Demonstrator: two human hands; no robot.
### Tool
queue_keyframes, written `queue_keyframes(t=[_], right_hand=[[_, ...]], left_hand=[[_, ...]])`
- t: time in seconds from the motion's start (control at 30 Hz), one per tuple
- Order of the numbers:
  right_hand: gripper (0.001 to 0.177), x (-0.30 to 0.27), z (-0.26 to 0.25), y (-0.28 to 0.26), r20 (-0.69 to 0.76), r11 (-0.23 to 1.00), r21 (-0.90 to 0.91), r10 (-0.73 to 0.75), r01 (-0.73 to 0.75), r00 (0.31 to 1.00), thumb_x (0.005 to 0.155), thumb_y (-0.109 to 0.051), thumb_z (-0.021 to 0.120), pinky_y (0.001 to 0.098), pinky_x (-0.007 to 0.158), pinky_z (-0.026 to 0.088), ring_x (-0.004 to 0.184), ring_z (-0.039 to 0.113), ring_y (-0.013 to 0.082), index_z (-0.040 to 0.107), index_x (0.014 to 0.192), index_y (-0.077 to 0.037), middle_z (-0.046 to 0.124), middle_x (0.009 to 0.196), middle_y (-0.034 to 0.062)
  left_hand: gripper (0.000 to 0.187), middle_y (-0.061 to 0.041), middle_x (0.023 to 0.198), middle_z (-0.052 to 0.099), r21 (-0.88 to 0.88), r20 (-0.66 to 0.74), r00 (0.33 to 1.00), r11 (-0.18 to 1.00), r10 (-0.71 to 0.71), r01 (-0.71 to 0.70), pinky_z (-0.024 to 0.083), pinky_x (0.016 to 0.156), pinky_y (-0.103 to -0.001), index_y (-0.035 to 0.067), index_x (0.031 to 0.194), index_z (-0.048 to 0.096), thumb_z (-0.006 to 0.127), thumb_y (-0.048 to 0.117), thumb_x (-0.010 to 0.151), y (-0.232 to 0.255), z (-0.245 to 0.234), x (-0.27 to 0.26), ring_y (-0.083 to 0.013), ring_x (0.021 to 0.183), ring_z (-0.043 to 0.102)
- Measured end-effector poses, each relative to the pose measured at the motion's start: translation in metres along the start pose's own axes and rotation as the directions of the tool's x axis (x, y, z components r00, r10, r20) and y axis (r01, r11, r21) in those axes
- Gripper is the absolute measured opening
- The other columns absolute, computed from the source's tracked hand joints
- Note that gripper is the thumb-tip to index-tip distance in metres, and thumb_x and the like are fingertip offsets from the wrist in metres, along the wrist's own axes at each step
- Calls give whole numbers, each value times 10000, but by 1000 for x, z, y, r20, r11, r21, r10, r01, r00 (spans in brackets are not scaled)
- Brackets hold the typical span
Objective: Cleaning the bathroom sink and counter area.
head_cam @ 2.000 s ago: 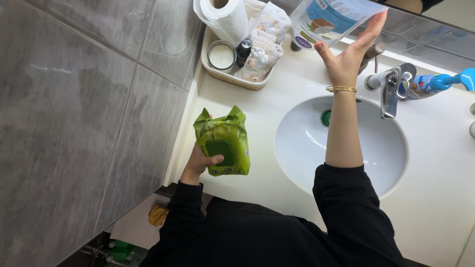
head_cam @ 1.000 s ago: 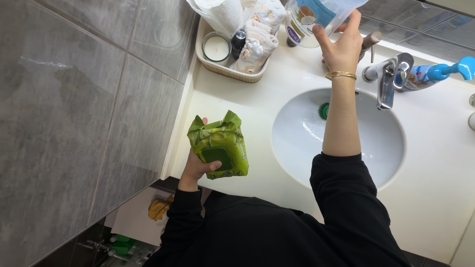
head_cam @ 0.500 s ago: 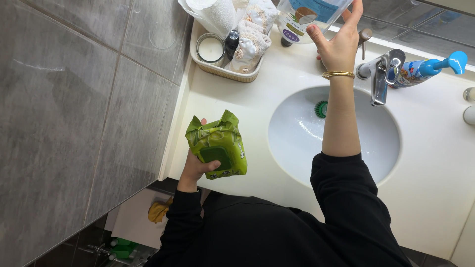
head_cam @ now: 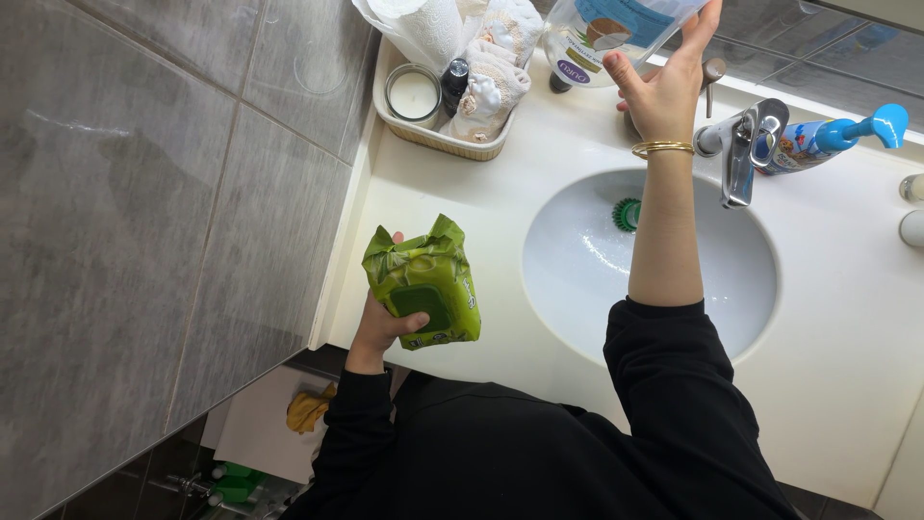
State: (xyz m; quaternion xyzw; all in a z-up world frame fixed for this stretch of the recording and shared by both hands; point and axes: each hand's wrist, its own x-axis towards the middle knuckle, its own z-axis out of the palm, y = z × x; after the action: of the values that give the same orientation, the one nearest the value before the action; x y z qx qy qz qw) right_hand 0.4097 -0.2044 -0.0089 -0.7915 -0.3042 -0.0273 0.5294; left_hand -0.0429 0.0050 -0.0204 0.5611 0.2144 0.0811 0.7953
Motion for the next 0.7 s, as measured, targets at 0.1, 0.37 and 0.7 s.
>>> queue_keyframes(t=[0.1, 0.37, 0.7], right_hand=[[1147, 9, 0, -12, 5, 1000, 3, -9, 9, 1000, 892, -478, 810, 270, 679, 631, 890, 828, 189, 62, 1652, -57, 380, 1666, 284], [881, 36, 9, -6, 52, 942, -303, -133, 143, 990, 917, -473, 782, 300, 869, 658, 1053, 715, 239, 390, 1559, -13, 416, 1509, 218], [1023, 20, 8, 6, -10, 969, -247, -24, 20, 1000, 898, -479, 791, 259, 807, 651, 939, 739, 185, 205, 1582, 5, 428, 1579, 214]], left_hand=[[1312, -115, 1494, 511, 6, 4, 1000, 1000, 2, -2, 414, 1200, -445, 72, 1651, 153, 910, 318, 607, 1, 0, 1, -280, 1420, 493], [1319, -120, 1491, 513, 22, 7, 1000, 1000, -6, 6, 417, 1196, -447, 69, 1652, 149, 906, 323, 603, -1, 2, 2, -284, 1420, 495], [1322, -127, 1481, 519, 23, -16, 1000, 1000, -21, 21, 430, 1187, -448, 67, 1646, 162, 905, 334, 585, -3, -3, -2, -287, 1408, 507]])
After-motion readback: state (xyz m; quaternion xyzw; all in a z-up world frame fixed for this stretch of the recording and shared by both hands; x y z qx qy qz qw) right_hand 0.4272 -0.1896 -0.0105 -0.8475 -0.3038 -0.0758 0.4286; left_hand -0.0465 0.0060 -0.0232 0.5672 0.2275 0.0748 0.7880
